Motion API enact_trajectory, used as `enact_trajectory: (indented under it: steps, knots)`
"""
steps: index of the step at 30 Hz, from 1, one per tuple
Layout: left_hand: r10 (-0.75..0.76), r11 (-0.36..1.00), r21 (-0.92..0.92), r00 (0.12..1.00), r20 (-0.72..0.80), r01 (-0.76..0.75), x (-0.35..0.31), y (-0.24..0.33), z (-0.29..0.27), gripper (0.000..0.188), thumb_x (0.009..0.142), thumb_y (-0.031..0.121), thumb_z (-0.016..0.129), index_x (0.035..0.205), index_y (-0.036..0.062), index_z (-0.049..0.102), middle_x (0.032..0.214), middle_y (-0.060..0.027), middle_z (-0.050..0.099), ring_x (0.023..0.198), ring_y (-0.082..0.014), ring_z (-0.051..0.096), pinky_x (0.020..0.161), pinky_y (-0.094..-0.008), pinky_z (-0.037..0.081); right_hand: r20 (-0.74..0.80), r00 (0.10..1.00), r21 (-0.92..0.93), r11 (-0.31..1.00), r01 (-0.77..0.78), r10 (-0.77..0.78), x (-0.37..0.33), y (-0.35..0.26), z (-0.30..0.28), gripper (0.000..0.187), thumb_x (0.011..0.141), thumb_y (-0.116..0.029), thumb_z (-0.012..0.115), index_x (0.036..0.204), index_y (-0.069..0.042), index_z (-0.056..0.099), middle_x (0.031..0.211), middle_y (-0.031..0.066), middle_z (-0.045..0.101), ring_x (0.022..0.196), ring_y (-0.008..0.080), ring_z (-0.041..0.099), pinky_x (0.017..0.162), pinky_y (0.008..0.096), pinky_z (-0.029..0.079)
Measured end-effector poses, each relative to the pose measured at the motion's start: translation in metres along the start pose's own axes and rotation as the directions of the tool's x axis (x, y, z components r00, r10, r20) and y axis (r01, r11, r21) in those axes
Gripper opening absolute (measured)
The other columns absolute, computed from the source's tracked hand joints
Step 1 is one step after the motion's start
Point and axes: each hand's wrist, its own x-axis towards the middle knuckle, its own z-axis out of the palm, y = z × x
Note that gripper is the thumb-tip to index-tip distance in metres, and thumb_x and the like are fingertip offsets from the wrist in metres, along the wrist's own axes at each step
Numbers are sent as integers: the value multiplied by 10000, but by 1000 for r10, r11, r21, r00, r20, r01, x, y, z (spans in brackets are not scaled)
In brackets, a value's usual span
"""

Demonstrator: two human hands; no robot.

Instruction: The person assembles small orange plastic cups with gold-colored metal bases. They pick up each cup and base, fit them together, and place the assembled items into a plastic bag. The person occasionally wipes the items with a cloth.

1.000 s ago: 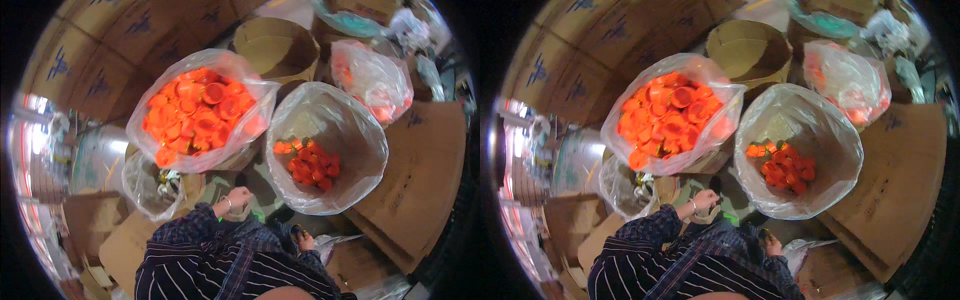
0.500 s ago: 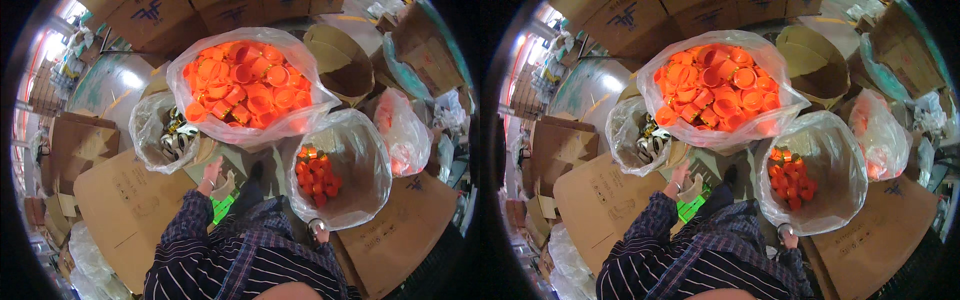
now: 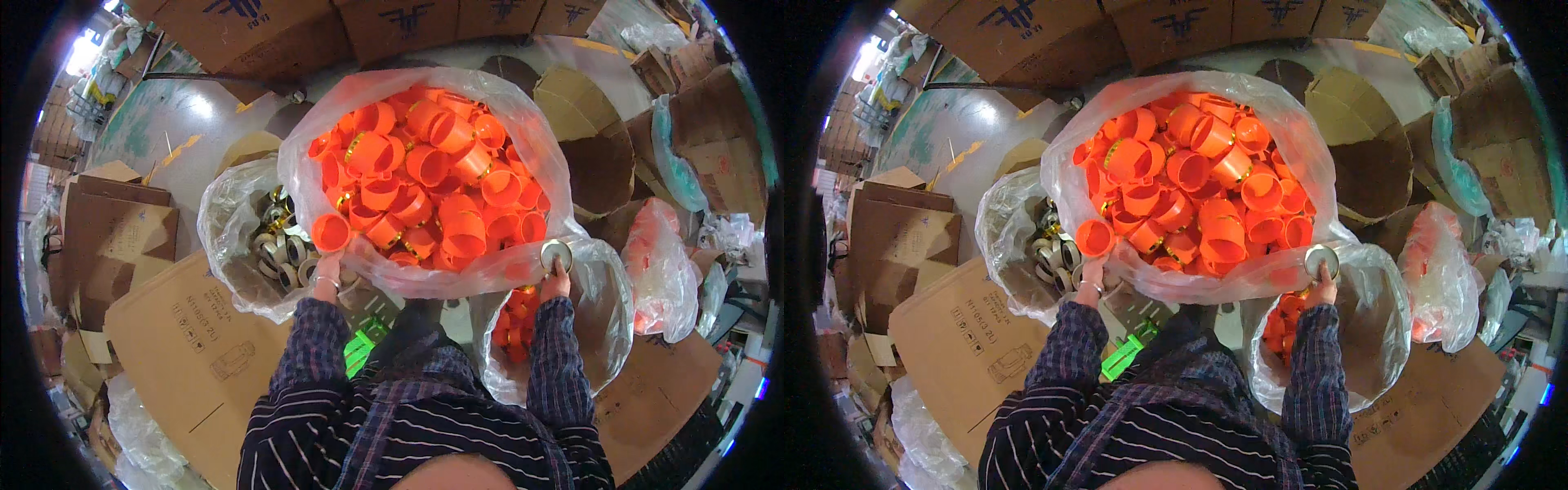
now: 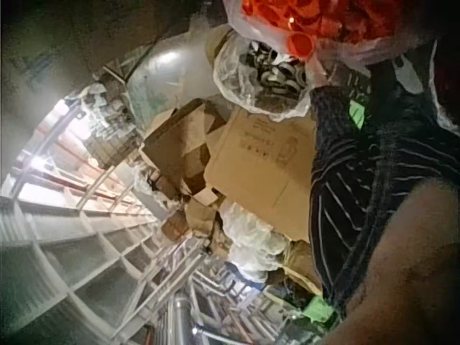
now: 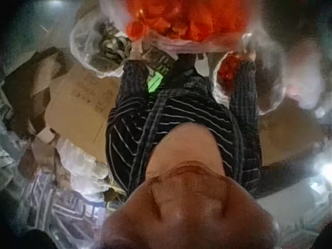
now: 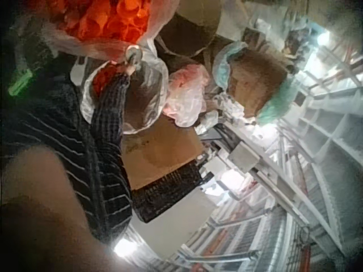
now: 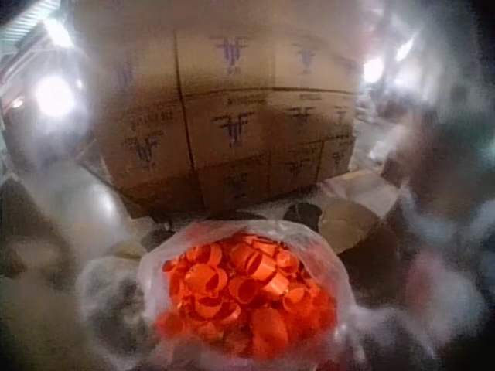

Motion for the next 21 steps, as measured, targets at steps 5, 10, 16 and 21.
enact_trajectory:
  steps: [5, 10, 16, 21]
  knots:
    - [134, 953, 281, 990, -42, -117, -30, 13, -31, 269, 867, 233, 657, 950, -17, 709, 795, -137, 698, 762, -232, 670, 709, -394, 510, -241, 966, 185, 982, -44, 88, 4, -40, 51, 385, 892, -114, 676, 1238, -7, 544, 1186, 114, 613, 991, 255, 626, 785, 414, 543]
    - [123, 980, 152, 991, 45, -129, -107, 95, -52, 250, 891, 214, 658, 850, -30, 697, 715, -40, 645, 629, -100, 583, 547, -281, 441, -93, 993, 233, 968, 93, -73, -34, -80, 57, 346, 873, -102, 696, 1171, 21, 572, 1087, 123, 634, 927, 267, 640, 732, 437, 551]
    - [240, 937, 196, 940, 242, -290, -197, 173, -81, 239, 929, 210, 662, 805, 6, 684, 685, 10, 622, 539, -46, 513, 469, -237, 372, -210, 973, 201, 971, 133, -90, -69, -98, 38, 355, 893, -119, 673, 1210, -9, 557, 1137, 109, 619, 950, 268, 631, 756, 445, 536]
    - [189, 982, -9, 981, 39, -188, -201, 162, -90, 146, 949, 160, 640, 885, 32, 666, 765, 40, 581, 601, -34, 461, 511, -221, 361, -119, 968, -13, 975, 222, -222, -73, -147, 12, 484, 876, -159, 702, 1296, 5, 526, 1145, 88, 649, 966, 215, 644, 800, 375, 529]
